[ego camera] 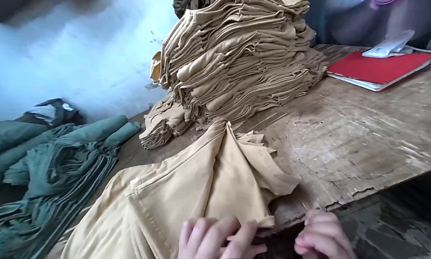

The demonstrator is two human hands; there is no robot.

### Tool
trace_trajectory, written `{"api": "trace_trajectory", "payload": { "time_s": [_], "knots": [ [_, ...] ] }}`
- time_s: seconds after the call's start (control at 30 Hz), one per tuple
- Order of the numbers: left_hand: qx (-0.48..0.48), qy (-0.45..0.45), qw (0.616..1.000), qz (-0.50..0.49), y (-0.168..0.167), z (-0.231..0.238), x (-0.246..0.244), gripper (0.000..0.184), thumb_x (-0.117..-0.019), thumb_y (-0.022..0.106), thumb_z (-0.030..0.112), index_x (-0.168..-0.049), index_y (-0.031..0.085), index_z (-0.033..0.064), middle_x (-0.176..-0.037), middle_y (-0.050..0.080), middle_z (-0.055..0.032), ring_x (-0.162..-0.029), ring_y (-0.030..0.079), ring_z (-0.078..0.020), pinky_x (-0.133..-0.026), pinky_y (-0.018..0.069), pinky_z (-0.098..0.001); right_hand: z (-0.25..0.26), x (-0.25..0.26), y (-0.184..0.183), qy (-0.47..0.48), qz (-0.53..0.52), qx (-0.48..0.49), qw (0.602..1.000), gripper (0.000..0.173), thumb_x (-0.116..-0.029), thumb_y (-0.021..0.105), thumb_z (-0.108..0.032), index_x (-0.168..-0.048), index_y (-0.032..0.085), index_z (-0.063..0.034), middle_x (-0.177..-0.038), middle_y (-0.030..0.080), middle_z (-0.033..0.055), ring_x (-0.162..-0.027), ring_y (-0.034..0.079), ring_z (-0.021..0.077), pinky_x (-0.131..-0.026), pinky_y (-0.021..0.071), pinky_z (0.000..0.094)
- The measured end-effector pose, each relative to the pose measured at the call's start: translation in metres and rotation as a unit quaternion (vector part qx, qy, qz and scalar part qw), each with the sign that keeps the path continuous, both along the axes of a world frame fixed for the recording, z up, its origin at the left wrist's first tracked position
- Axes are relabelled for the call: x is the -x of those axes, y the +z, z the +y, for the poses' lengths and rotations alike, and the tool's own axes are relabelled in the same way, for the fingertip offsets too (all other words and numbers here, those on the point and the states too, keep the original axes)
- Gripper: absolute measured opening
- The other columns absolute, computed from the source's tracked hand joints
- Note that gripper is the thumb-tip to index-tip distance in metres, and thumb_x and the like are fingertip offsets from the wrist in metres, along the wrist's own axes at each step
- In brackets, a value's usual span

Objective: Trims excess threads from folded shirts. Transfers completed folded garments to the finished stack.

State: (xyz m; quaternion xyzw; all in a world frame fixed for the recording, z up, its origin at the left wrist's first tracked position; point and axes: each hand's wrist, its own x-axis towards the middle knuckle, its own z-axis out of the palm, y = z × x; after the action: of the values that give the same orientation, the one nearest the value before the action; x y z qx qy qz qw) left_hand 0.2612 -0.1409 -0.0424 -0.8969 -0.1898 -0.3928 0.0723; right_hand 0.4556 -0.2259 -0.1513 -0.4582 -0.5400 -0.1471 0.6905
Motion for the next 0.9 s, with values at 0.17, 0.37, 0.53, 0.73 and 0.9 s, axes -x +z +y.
{"api": "trace_trajectory", "payload": {
  "time_s": [0.17,0.37,0.53,0.73,0.9],
  "knots": [
    [0.093,-0.029,0.991,0.090,0.018,0.013,0.007,0.051,-0.0868,0.077,0.053,-0.126,0.071,0.0219,-0.100,0.067,-0.0044,-0.091,0.062,-0.0187,-0.082,0.0473,-0.0413,-0.003,-0.004,-0.011,0.028,0.042,0.034,0.998,0.016,-0.1035,0.058,-0.036,-0.096,0.062,-0.0216,-0.095,0.060,-0.0087,-0.102,0.059,0.0036,-0.099,0.0467,0.0255],
    [-0.173,0.001,0.983,0.056,-0.001,-0.008,-0.004,0.019,-0.0970,0.069,0.018,-0.115,0.075,0.0191,-0.097,0.069,-0.0031,-0.088,0.054,-0.0213,-0.088,0.0341,-0.0412,-0.003,-0.005,-0.015,0.031,0.053,0.040,0.997,0.019,-0.1040,0.052,-0.037,-0.098,0.063,-0.0223,-0.097,0.062,-0.0084,-0.103,0.060,0.0049,-0.096,0.0469,0.0270],
    [-0.229,-0.007,0.971,0.063,-0.012,-0.007,-0.010,0.018,-0.0975,0.066,0.016,-0.113,0.076,0.0165,-0.096,0.070,-0.0018,-0.087,0.053,-0.0201,-0.085,0.0353,-0.0386,-0.002,0.000,-0.018,0.039,0.045,0.045,0.997,0.020,-0.1037,0.053,-0.036,-0.097,0.065,-0.0211,-0.097,0.064,-0.0067,-0.103,0.060,0.0067,-0.097,0.0467,0.0281],
    [-0.176,0.001,0.982,0.067,-0.008,-0.004,-0.007,0.019,-0.0983,0.064,0.018,-0.114,0.076,0.0202,-0.101,0.074,0.0004,-0.088,0.055,-0.0196,-0.085,0.0352,-0.0396,-0.002,0.005,-0.021,0.025,0.002,0.046,0.999,0.016,-0.1001,0.059,-0.036,-0.096,0.064,-0.0211,-0.097,0.063,-0.0056,-0.104,0.060,0.0086,-0.100,0.0464,0.0299],
    [0.006,0.017,0.995,0.095,0.008,0.009,-0.007,0.025,-0.0912,0.074,0.038,-0.109,0.075,0.0203,-0.090,0.067,-0.0019,-0.085,0.062,-0.0216,-0.079,0.0459,-0.0442,0.000,0.020,-0.027,-0.028,-0.095,0.030,0.995,0.018,-0.0924,0.066,-0.042,-0.096,0.059,-0.0250,-0.101,0.057,-0.0048,-0.105,0.055,0.0110,-0.107,0.0385,0.0342]
  ]
}}
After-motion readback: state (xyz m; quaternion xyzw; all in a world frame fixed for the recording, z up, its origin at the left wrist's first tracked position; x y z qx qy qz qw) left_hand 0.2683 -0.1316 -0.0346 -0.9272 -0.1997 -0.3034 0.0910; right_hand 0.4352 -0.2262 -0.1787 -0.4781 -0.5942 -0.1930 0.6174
